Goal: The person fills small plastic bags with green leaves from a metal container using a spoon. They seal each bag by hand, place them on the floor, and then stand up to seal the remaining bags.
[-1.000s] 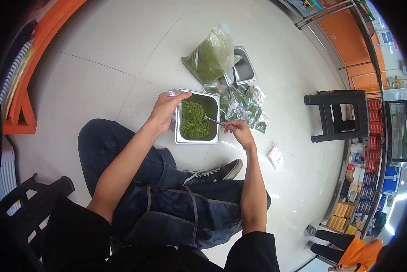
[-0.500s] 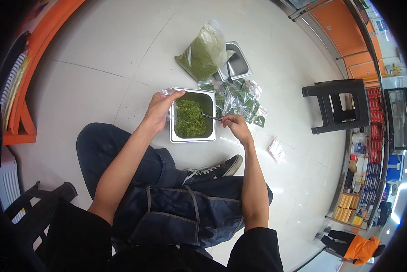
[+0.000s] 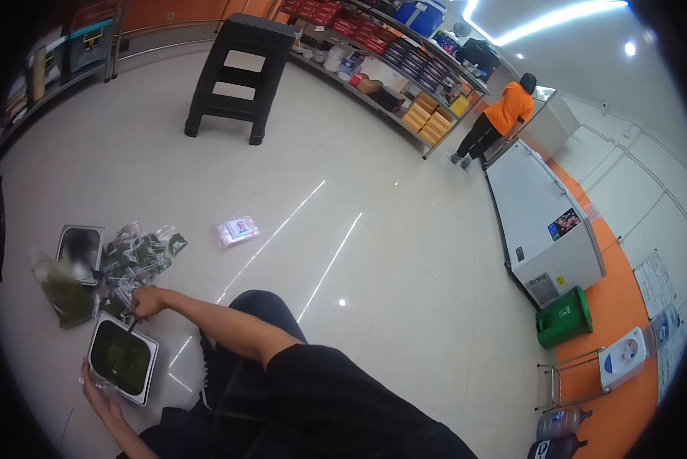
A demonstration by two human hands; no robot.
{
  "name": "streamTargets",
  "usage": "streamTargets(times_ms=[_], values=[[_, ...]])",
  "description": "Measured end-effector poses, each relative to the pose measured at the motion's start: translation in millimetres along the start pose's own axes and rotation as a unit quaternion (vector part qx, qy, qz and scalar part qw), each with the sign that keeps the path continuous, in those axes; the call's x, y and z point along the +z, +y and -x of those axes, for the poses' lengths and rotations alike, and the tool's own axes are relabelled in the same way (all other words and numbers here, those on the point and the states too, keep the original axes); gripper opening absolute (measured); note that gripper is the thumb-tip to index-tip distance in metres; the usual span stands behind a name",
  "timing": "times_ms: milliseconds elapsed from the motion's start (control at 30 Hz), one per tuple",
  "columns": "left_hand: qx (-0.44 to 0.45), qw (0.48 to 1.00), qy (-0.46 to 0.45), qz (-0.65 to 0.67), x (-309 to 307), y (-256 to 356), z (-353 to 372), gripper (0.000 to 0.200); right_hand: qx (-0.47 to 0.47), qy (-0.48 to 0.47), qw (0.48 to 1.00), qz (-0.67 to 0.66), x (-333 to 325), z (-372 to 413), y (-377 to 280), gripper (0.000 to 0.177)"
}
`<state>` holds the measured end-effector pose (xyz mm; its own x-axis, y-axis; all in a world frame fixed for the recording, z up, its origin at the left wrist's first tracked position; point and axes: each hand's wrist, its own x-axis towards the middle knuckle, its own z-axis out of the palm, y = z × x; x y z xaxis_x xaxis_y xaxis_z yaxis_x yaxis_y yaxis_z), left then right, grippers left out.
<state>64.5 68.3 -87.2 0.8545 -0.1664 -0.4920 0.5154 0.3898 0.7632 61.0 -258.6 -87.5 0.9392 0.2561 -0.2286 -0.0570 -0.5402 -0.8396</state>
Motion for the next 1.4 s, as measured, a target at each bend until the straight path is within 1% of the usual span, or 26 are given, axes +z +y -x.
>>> streamTargets(times_ms=[67,133,200,400,633,700,833,900,933,1000,1133,1200,1233,1300,1333,1367,1400], values=[[0.003,1.000,0.020,0.001,3.2,0.8,3.0,0.044,-0.002,0.004,1.000,0.012,1.9,-4.3,-1.3,0.019],[-0.003,1.000,0.005,-0.017,-0.7,0.4,0.2,0.044,-0.005,0.009,1.000,0.022,4.9,-5.2,-1.4,0.017],[-0.003,0.999,-0.007,-0.042,-12.2,-0.6,-9.6,0.050,0.014,0.017,0.999,0.042,7.8,-5.2,-5.8,0.015],[0.005,0.998,0.009,-0.056,-18.1,-3.5,-12.0,0.056,0.012,0.011,0.999,0.047,8.9,-6.7,-8.4,0.015],[-0.007,0.998,-0.001,-0.061,-19.5,-2.6,-12.9,0.058,-0.011,0.018,0.998,0.063,19.3,-13.9,-3.9,0.017],[0.002,0.998,0.001,-0.067,-21.4,-3.4,-13.4,0.059,-0.051,0.022,0.992,0.114,23.2,-17.5,-4.8,0.018],[0.005,0.998,0.006,-0.060,-26.2,-5.8,-17.5,0.059,-0.071,0.036,0.986,0.144,21.8,-6.0,-24.0,0.018],[0.000,0.999,-0.004,-0.044,-27.4,-6.2,-17.8,0.060,-0.088,0.039,0.977,0.188,23.0,-4.2,-29.8,0.018],[-0.001,0.999,-0.003,-0.046,-28.5,-6.1,-17.9,0.060,-0.088,0.039,0.978,0.186,24.0,-3.8,-32.8,0.018],[-0.005,0.998,0.020,-0.054,-27.6,-5.5,-17.7,0.061,-0.076,0.040,0.969,0.233,25.4,-3.9,-36.5,0.025],[0.000,0.998,0.020,-0.062,-26.1,-5.4,-15.7,0.062,-0.082,0.055,0.962,0.255,30.3,-2.3,-43.8,0.028],[0.005,0.998,0.018,-0.059,-27.6,-6.0,-16.8,0.062,-0.048,0.011,0.962,0.268,33.2,-5.8,-46.1,0.029],[0.005,0.998,0.019,-0.060,-28.9,-6.3,-17.9,0.062,-0.049,0.011,0.962,0.267,34.4,-5.4,-46.0,0.029],[-0.001,0.999,-0.003,-0.045,-32.2,-6.9,-19.4,0.060,-0.139,0.086,0.929,0.331,35.9,3.0,-51.9,0.037],[0.004,0.999,0.002,-0.044,-34.5,-10.1,-16.6,0.060,-0.146,0.084,0.929,0.330,39.5,7.7,-56.6,0.037],[0.023,0.998,-0.001,-0.060,-33.7,-14.5,-12.1,0.058,-0.185,0.148,0.907,0.349,36.3,13.1,-71.5,0.038],[0.055,0.997,-0.002,-0.062,-19.6,-11.8,-4.9,0.057,-0.237,0.206,0.873,0.372,18.4,18.1,-98.4,0.038]])
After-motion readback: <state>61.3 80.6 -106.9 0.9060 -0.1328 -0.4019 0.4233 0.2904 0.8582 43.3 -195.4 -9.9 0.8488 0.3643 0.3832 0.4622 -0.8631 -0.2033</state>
